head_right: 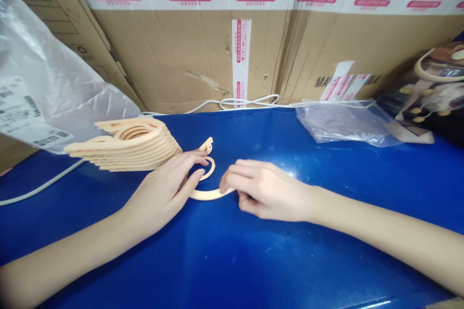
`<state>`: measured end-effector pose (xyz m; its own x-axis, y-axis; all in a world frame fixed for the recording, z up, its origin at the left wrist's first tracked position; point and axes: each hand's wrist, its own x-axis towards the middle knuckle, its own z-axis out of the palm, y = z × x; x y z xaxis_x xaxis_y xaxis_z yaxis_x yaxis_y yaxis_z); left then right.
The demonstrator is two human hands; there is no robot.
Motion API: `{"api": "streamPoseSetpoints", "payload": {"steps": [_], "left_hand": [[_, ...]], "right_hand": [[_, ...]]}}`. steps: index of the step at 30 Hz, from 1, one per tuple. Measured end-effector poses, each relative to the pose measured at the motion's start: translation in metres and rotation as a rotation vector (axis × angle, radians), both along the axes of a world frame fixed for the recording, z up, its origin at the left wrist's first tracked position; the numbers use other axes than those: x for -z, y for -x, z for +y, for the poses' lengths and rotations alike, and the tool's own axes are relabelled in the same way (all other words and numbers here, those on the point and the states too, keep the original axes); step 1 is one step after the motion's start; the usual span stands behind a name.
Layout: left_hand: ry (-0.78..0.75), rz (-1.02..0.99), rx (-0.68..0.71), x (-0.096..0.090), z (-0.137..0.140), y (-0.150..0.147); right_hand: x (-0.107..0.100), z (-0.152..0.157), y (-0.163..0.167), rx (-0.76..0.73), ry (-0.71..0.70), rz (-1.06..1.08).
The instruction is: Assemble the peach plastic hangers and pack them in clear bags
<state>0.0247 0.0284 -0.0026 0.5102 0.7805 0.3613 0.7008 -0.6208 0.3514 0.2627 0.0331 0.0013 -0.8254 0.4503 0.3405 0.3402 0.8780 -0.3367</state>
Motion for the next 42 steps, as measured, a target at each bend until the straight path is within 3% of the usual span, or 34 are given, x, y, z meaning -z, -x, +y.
{"api": "streamPoseSetpoints", "payload": {"steps": [4, 11, 18, 23, 29, 35, 38, 42], "left_hand": [[0.011, 0.015, 0.024, 0.0, 0.0, 0.001], [0.014, 0.025, 0.106, 0.002, 0.004, 0.004], [-0.021, -0.001, 0.155, 0.003, 0.003, 0.003], [-0.005, 0.008, 0.205, 0.002, 0.001, 0.002], [0.025, 0.041, 0.175, 0.006, 0.002, 0.002], [-0.027, 0.149, 0.22, 0.004, 0.0, 0.001], [-0.048, 0.196, 0.261, 0.001, -0.003, 0.001], [-0.074, 0.137, 0.196, 0.0, -0.004, 0.002]], "right_hand": [[0.003, 0.016, -0.007, 0.116, -0.082, -0.012], [0.003, 0.026, -0.01, 0.264, 0.093, 0.133], [0.006, 0.022, -0.007, 0.413, -0.037, 0.075], [0.004, 0.017, -0.006, 0.318, -0.153, -0.026], [0.0, 0.012, -0.005, 0.065, -0.035, 0.0], [-0.002, 0.011, -0.005, 0.035, 0.04, 0.018], [-0.004, 0.005, -0.003, 0.083, 0.13, 0.087], [-0.013, -0.003, -0.001, 0.309, 0.327, 0.131]]}}
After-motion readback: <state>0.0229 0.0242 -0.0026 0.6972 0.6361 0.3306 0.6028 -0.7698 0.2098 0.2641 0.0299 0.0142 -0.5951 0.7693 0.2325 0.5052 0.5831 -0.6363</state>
